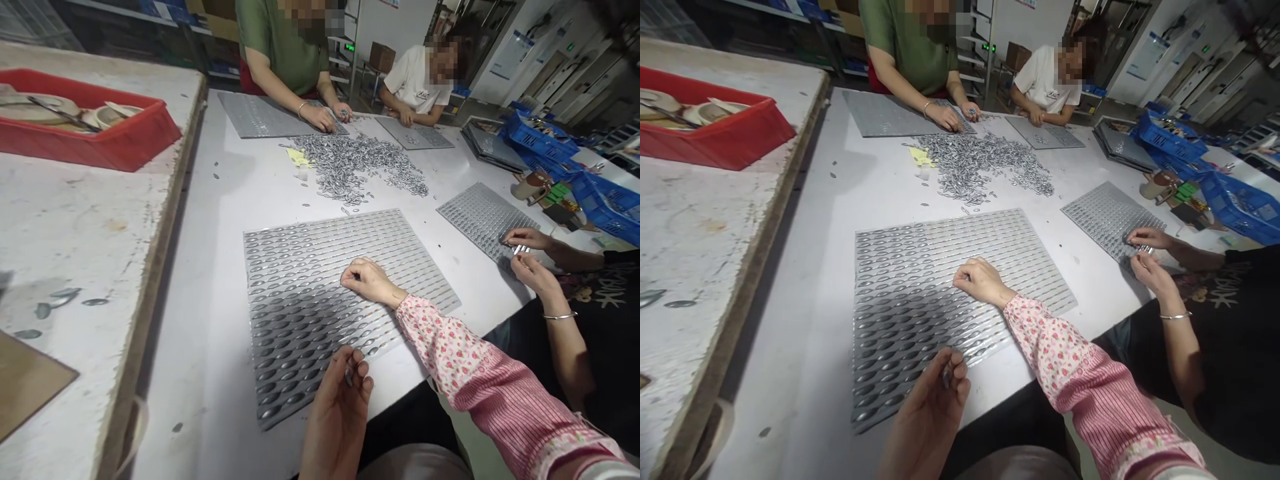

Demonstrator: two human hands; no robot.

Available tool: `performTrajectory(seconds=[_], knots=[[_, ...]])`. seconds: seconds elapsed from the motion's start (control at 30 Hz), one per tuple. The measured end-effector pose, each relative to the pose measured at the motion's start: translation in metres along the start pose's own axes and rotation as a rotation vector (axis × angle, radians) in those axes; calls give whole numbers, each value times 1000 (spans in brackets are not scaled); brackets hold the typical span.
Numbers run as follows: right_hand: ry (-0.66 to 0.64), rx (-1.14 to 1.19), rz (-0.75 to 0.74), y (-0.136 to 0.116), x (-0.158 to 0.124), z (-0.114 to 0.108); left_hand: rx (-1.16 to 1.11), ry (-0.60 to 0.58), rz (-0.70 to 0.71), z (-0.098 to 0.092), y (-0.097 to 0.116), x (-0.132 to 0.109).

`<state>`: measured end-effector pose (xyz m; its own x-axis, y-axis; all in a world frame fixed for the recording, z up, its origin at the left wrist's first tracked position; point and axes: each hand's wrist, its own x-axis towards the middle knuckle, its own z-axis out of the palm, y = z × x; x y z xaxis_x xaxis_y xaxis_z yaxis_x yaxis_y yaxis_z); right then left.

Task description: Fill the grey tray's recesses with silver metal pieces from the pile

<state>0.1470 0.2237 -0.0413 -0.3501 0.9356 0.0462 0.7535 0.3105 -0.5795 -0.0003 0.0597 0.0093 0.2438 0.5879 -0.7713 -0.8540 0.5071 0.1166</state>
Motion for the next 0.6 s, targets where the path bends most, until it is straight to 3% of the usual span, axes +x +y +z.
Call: performTrajectory(seconds=[0.17, 0.33, 0.6], knots=[[22, -5, 12, -1, 2, 2, 21, -27, 16, -1, -2, -1], [56, 185, 31, 3, -5, 1, 2, 4, 43, -1, 3, 0], [81, 105, -62, 3, -11, 5, -8, -26, 88, 6, 13, 1]])
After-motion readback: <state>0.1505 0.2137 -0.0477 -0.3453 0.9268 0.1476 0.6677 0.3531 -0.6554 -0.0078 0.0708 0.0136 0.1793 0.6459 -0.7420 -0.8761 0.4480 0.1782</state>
